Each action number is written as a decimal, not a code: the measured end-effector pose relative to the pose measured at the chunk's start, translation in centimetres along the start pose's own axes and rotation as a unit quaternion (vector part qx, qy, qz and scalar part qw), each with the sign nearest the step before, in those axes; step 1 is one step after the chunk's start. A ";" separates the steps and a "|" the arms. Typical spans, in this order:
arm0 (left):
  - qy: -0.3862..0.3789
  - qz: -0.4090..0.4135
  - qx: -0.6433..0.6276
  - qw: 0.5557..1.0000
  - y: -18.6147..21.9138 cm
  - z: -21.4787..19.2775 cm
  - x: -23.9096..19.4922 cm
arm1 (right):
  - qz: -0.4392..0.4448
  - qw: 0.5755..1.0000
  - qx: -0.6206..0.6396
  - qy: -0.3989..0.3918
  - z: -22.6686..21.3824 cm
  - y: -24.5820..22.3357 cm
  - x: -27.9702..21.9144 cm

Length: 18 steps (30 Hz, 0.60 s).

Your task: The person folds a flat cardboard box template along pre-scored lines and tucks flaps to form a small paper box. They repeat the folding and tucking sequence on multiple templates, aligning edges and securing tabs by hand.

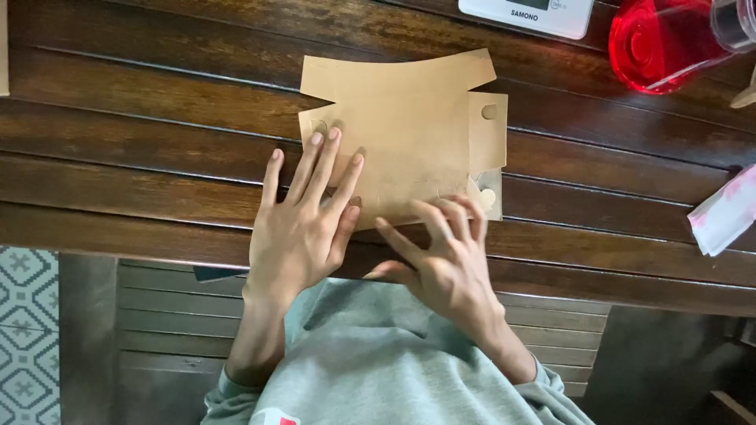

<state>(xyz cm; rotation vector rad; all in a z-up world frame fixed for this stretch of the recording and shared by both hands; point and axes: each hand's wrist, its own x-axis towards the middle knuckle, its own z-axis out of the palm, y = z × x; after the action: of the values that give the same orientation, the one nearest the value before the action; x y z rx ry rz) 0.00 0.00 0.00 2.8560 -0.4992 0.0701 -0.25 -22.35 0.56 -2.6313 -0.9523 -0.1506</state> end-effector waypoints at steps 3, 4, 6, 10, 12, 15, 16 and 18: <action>0.002 0.000 0.010 1.000 0.1 -0.2 0.2 | 0.021 0.999 -0.019 0.018 -0.9 0.9 -0.6; 0.001 0.000 0.008 1.000 0.1 -0.1 0.0 | 0.022 0.999 -0.019 0.016 -0.8 1.4 -1.3; 0.001 0.000 0.013 1.000 0.1 0.0 0.0 | 0.049 0.998 -0.040 0.028 -0.6 2.6 -2.4; 0.001 -0.002 0.003 1.000 0.2 -0.1 0.0 | 0.085 0.995 -0.059 0.004 -2.1 3.2 -3.5; -0.002 -0.002 0.008 1.000 0.2 0.0 0.0 | 0.110 0.992 -0.059 0.002 -2.3 3.6 -4.3; -0.008 -0.004 0.006 1.000 0.2 -0.1 0.0 | 0.126 0.991 -0.051 0.006 -2.5 3.8 -4.7; -0.008 -0.003 0.006 1.000 0.2 -0.1 0.0 | 0.127 0.991 -0.051 0.006 -2.5 3.9 -4.8; 0.005 -0.009 0.014 1.000 0.3 -0.1 0.0 | 0.131 0.991 -0.039 0.012 -2.5 3.9 -5.0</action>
<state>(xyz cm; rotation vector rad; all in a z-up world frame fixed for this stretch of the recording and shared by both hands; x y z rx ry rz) -0.10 -0.25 0.20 2.8864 -0.4755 0.0879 -1.52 -29.05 0.78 -2.7887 -0.5958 -0.1583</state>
